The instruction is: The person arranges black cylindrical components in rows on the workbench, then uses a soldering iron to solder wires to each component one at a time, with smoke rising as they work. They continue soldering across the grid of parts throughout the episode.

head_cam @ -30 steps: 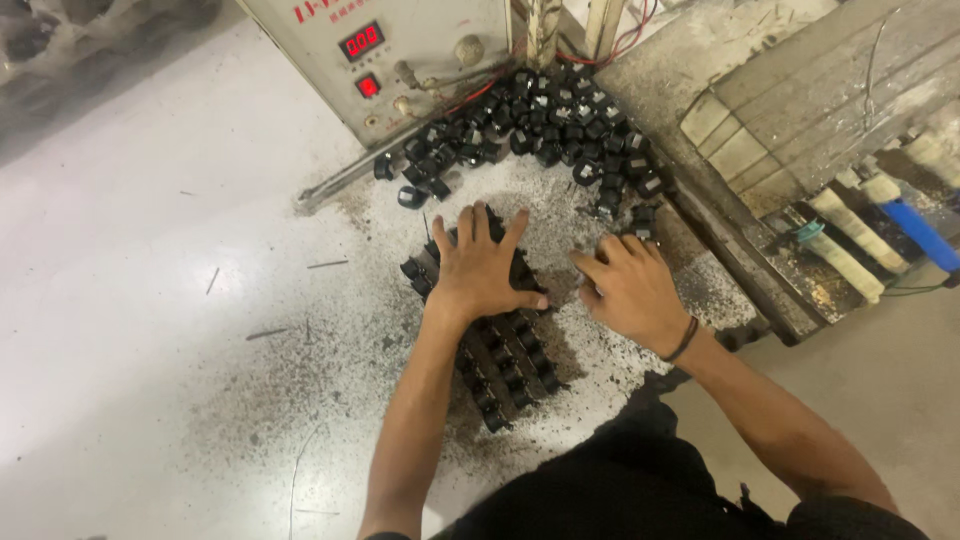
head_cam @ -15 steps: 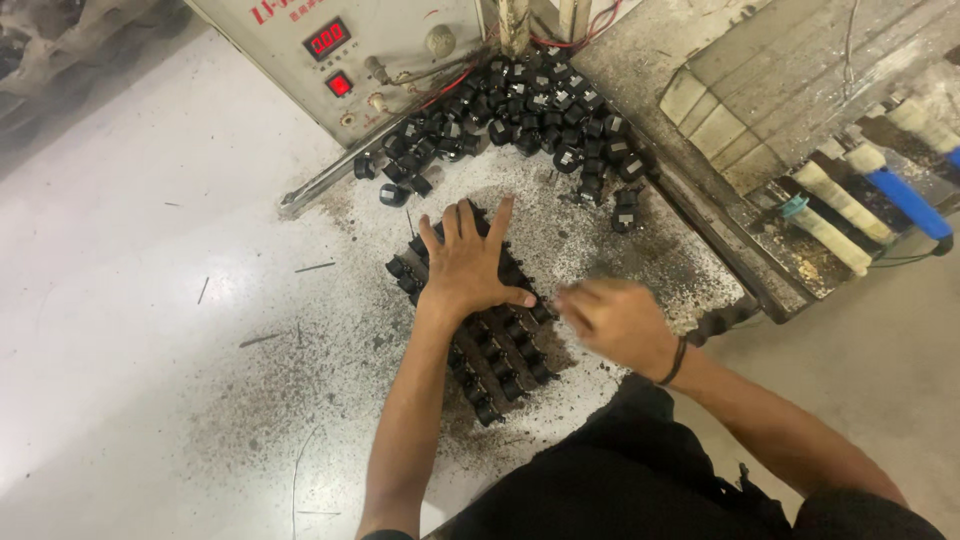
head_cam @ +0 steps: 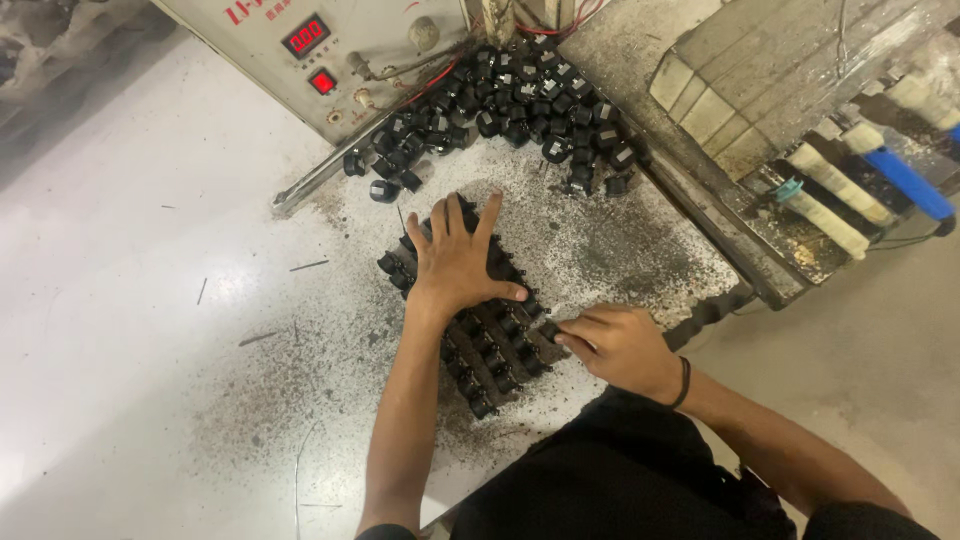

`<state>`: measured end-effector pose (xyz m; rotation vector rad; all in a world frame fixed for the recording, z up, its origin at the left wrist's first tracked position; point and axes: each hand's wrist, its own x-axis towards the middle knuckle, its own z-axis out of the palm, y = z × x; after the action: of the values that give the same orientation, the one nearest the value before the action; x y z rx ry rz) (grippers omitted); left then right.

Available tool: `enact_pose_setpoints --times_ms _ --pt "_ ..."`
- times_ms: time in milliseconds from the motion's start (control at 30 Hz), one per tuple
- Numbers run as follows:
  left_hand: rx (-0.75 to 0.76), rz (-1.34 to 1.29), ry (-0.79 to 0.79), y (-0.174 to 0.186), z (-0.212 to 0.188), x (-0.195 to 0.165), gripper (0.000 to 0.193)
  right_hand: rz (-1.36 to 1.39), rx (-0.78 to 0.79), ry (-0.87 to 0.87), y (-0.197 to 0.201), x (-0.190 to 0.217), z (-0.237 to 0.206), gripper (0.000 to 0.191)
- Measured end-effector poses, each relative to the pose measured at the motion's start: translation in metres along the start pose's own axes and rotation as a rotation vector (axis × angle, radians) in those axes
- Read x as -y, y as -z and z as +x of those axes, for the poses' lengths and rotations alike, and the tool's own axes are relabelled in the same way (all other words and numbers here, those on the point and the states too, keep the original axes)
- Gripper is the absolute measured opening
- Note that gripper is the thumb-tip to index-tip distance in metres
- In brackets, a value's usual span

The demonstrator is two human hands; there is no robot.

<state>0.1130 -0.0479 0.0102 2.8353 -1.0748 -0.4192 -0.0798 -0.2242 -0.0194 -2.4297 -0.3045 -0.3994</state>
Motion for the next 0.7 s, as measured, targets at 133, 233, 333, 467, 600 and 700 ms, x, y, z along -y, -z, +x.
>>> enact_pose_setpoints --times_ms 133,233,333,467,600,700 --pt "0.012 0.016 -0.003 0.001 -0.001 0.0 0.143 -0.107 -0.012 0.086 -0.003 -0.003 0.011 0.018" --pt "0.032 0.014 -0.001 0.002 0.001 -0.002 0.144 -0.178 0.068 0.02 0.012 -0.025 0.043 0.026" --pt "0.031 0.009 0.001 0.003 0.002 -0.002 0.143 -0.684 -0.254 0.06 0.019 -0.052 0.084 0.023" --pt "-0.006 -0.002 -0.011 0.003 0.0 -0.001 0.14 -0.784 -0.217 0.027 0.018 -0.069 0.097 0.036" --pt "0.009 -0.006 0.0 0.008 -0.003 -0.005 0.142 -0.433 0.008 -0.014 0.019 -0.071 0.069 0.03" --pt "-0.001 0.012 0.029 0.02 -0.006 -0.012 0.143 -0.112 0.029 -0.156 0.02 -0.067 0.052 0.018"
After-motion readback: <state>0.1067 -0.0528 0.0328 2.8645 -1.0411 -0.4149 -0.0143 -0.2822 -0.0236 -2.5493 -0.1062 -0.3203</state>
